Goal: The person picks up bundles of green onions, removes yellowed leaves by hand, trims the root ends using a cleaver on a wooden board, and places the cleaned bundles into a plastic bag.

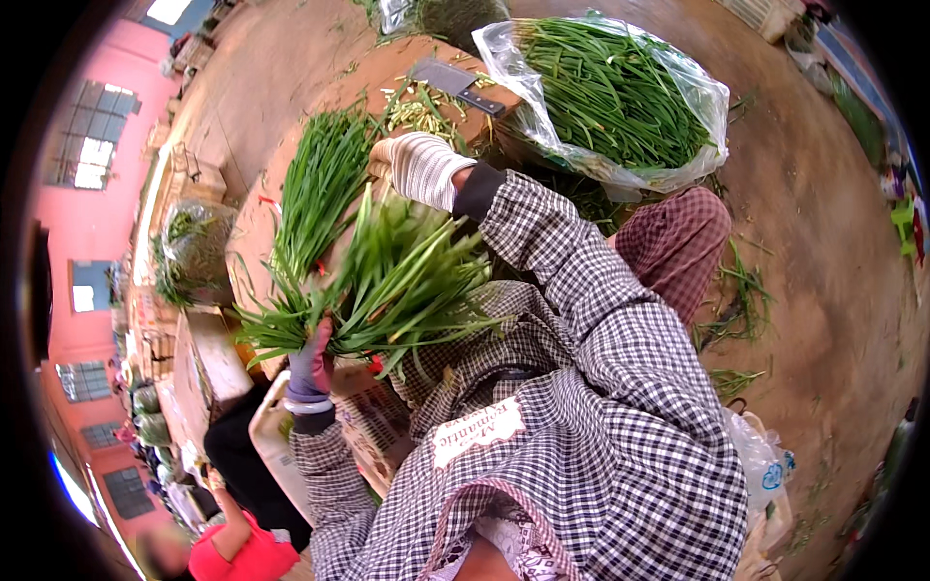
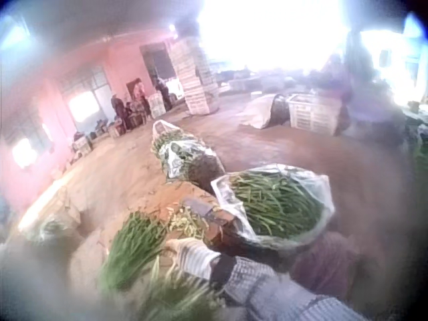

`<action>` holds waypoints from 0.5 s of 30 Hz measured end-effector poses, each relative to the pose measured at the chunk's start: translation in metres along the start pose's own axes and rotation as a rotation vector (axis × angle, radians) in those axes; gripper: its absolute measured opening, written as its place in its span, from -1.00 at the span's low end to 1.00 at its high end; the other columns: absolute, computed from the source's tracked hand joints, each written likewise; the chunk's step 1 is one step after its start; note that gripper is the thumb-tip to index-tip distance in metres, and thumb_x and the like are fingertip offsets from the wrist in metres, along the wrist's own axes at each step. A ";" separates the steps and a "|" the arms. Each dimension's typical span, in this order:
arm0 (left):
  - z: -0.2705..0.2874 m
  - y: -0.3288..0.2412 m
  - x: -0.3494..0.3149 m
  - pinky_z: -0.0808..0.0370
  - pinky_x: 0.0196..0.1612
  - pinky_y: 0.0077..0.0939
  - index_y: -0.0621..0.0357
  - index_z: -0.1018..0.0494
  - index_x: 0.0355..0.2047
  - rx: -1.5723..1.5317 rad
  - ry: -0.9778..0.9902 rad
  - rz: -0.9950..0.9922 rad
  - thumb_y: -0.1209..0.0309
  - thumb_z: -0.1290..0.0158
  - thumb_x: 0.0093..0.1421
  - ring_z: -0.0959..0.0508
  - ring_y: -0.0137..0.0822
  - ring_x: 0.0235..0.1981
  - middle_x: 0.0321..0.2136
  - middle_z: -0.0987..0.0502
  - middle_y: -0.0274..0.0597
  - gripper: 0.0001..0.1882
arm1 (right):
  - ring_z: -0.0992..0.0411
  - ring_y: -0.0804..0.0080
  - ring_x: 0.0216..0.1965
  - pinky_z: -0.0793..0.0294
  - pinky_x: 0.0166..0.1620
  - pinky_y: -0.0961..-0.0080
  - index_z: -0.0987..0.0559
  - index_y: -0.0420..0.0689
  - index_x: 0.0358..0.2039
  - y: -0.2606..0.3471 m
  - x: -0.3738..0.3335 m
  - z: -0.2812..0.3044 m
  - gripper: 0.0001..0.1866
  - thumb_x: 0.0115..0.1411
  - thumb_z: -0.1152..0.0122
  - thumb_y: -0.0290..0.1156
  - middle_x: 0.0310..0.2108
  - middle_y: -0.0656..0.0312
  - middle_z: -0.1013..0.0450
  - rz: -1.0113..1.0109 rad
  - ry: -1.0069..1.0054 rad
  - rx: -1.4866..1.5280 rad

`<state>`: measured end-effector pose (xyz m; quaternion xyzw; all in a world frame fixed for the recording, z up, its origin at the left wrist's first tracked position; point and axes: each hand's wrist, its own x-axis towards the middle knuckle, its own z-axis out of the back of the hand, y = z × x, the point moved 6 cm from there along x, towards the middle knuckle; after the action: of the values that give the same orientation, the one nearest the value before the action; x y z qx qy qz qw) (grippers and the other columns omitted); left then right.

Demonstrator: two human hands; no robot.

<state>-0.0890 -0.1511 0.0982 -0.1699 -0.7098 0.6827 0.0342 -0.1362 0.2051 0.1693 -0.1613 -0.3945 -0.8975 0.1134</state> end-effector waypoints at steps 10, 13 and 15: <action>0.051 0.079 -0.025 -0.45 0.07 -0.28 0.19 -0.34 0.08 0.131 -0.278 -0.393 0.25 0.19 0.34 -0.47 -0.25 0.01 0.02 -0.44 -0.12 -0.60 | -0.56 0.23 -0.35 -0.53 -0.24 0.40 -0.50 -0.30 -0.10 -0.047 -0.123 -0.028 -0.53 0.09 -0.25 -0.22 -0.39 -0.05 -0.55 -0.357 0.047 0.402; 0.002 0.065 -0.011 -0.57 -0.11 -0.23 0.21 -0.37 0.05 -0.188 -0.252 -0.058 0.23 0.18 0.31 -0.55 -0.18 -0.13 -0.06 -0.50 -0.07 -0.59 | -0.54 0.04 -0.30 -0.52 -0.20 0.31 -0.45 -0.32 -0.03 -0.033 -0.128 -0.071 -0.37 0.01 -0.32 -0.11 -0.36 -0.17 -0.52 -0.447 0.211 0.326; -0.008 0.062 -0.003 -0.53 -0.04 -0.22 0.16 -0.42 -0.01 -0.225 -0.140 -0.119 0.21 0.14 0.29 -0.55 -0.15 -0.11 -0.06 -0.52 -0.06 -0.62 | -0.54 0.06 -0.34 -0.52 -0.22 0.34 -0.47 -0.27 -0.04 -0.032 -0.136 -0.092 -0.50 0.04 -0.26 -0.26 -0.39 -0.15 -0.50 -0.370 0.078 0.482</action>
<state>-0.0718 -0.1441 0.0388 -0.0823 -0.7914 0.6056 0.0059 -0.0395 0.1685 0.0379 -0.0205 -0.6139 -0.7891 -0.0018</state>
